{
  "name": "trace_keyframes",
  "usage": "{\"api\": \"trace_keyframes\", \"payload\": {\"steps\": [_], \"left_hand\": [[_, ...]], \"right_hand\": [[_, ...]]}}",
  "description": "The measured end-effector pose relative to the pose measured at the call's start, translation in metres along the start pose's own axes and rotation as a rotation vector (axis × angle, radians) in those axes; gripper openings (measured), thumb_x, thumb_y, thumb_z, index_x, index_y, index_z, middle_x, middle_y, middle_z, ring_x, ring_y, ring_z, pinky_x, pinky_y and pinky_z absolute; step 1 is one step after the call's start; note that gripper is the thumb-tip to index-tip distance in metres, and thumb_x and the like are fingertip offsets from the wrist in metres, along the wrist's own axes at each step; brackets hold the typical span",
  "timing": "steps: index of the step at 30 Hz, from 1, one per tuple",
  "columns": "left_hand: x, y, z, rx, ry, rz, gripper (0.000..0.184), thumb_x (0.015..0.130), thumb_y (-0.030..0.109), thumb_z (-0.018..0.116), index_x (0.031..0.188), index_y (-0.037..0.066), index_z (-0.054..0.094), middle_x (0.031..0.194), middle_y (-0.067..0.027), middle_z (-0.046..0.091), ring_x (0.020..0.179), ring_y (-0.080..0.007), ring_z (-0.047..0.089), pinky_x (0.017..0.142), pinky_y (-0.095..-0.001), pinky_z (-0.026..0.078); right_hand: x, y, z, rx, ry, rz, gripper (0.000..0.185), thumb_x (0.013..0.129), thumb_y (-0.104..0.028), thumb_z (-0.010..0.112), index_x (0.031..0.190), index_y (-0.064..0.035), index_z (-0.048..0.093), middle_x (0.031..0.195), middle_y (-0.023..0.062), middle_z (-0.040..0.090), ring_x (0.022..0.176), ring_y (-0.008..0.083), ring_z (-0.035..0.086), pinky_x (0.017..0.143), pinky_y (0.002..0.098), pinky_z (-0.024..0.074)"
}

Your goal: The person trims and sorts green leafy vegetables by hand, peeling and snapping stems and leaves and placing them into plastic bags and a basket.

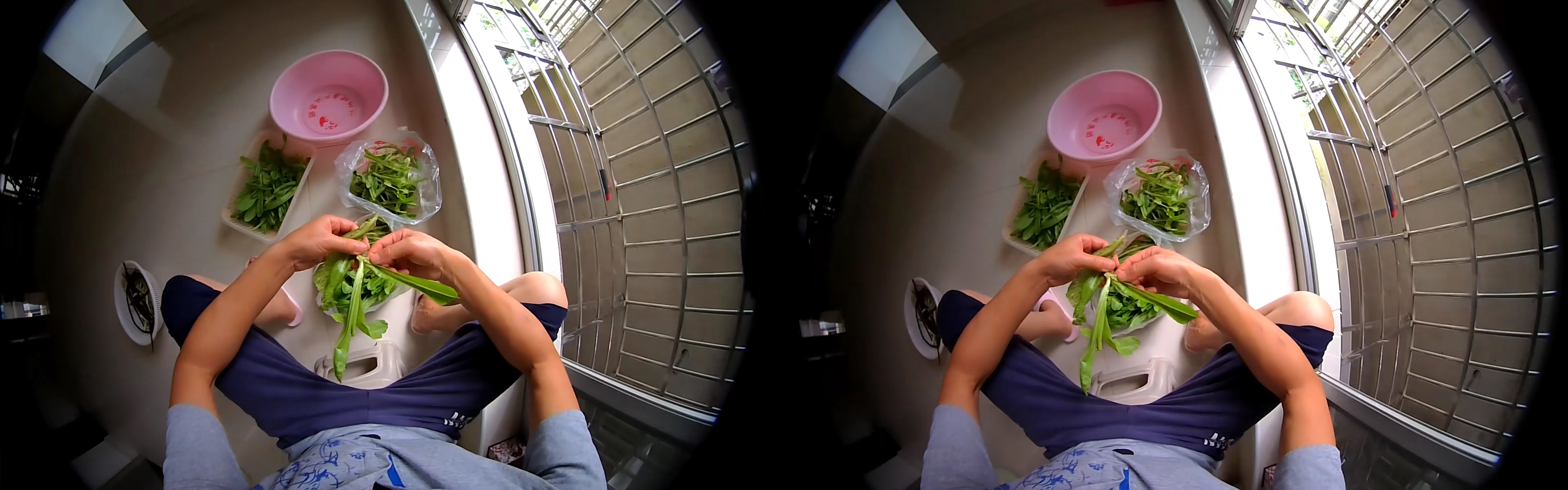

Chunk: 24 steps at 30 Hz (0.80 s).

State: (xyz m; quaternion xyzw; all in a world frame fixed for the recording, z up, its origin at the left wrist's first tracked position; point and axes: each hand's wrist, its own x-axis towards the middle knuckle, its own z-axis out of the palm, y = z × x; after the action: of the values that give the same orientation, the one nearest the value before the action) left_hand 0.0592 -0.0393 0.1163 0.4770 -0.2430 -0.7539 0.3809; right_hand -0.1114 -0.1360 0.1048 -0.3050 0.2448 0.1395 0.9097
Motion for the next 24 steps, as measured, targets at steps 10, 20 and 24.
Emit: {"api": "trace_keyframes", "payload": {"steps": [10,20,24], "left_hand": [[-0.005,0.005,0.003,-0.057,0.015,0.010,0.018,0.070,0.008,0.061,0.084,-0.001,0.053,0.073,-0.0053,0.056,0.061,-0.0113,0.055,0.060,-0.0215,0.045],[-0.005,0.002,0.009,0.181,0.129,0.135,0.013,0.067,0.006,0.061,0.075,0.001,0.051,0.067,-0.0047,0.054,0.059,-0.0102,0.053,0.056,-0.0206,0.043],[-0.001,-0.004,0.011,0.229,0.232,0.214,0.011,0.066,0.004,0.060,0.070,0.002,0.050,0.063,-0.0027,0.052,0.057,-0.0081,0.051,0.053,-0.0195,0.041]], "right_hand": [[0.001,0.000,0.001,0.013,-0.024,-0.015,0.006,0.072,-0.008,0.056,0.074,-0.0022,0.057,0.063,0.0000,0.054,0.052,0.0054,0.047,0.047,0.0154,0.0363],[0.007,0.000,0.001,-0.099,0.093,-0.035,0.006,0.073,-0.008,0.054,0.074,-0.0023,0.055,0.059,-0.0007,0.049,0.048,0.0048,0.042,0.041,0.0152,0.0319],[0.012,0.002,0.000,-0.053,0.167,-0.058,0.007,0.074,-0.008,0.052,0.076,-0.0015,0.055,0.062,-0.0004,0.049,0.050,0.0049,0.042,0.042,0.0158,0.0334]]}}
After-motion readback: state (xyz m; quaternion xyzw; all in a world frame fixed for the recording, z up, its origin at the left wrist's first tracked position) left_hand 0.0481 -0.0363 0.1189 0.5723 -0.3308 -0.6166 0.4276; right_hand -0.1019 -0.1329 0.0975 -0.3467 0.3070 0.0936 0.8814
